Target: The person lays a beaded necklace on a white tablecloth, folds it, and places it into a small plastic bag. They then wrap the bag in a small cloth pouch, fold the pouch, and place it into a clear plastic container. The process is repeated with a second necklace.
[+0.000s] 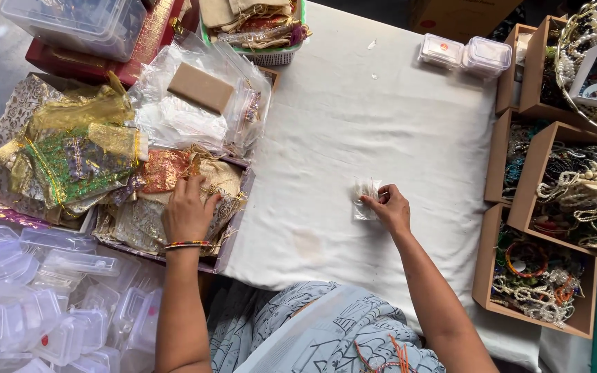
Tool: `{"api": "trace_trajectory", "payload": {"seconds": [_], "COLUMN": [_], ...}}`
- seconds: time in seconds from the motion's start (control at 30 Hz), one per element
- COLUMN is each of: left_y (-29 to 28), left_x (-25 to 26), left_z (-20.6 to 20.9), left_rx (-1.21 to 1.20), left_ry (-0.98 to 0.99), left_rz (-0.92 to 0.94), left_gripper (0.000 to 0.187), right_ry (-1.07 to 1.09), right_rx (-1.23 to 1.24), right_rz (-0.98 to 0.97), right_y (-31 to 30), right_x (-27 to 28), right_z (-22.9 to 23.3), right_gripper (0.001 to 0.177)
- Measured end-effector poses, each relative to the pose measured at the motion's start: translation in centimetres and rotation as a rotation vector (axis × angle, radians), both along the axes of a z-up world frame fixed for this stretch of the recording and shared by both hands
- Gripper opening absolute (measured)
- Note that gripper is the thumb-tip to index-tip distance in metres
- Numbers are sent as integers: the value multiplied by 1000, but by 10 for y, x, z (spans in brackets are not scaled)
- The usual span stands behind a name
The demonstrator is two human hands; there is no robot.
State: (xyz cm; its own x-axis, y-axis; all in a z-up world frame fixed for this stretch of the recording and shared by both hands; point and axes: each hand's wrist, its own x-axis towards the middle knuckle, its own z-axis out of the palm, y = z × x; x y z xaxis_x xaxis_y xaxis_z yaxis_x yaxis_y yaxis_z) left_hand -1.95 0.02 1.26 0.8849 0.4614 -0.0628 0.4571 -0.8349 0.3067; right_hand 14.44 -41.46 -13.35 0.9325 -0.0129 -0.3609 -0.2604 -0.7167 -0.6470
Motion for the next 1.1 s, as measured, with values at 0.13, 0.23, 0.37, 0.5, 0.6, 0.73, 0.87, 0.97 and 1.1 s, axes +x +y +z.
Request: {"api": "trace_trajectory", "payload": {"seconds": [0.13,0.23,0.37,0.5,0.6,0.73,0.87,0.97,1.1], "left_y": [16,25,20,33,24,-63,-153,-184,-193], "left_x": [-11,-12,-3,3,16,64,102,116,122], "left_z": [-54,-53,-16,-30,-8,11,-51,-111,-150], "left_rx": [322,335,325,291,388,309,27,-83,-129], "left_ry": [-219,-239,-160,-133,-512,-832,-678,-373,-417], "left_rz": [13,112,64,74,114,3,-411,-576,-582], "left_gripper": [43,28,35,15,14,15,20,28,39], "right_ry": [46,-3,2,-42,59,129,148,155,208], "right_rx": [10,30,124,419,613,775,775,799,785], "right_rz": [-13,2,-22,-118,-204,-276,-289,-261,-274], "right_y": [2,0,-5,-13,-16,-13,-18,-27,-41], "right_x": [-1,-3,0,-2,-2,-6,-11,-13,-27], "right_z": [2,3,-9,-26,-29,-26,-28,-27,-24], "right_gripper": [58,56,49,36,34,30,31,30,27]}}
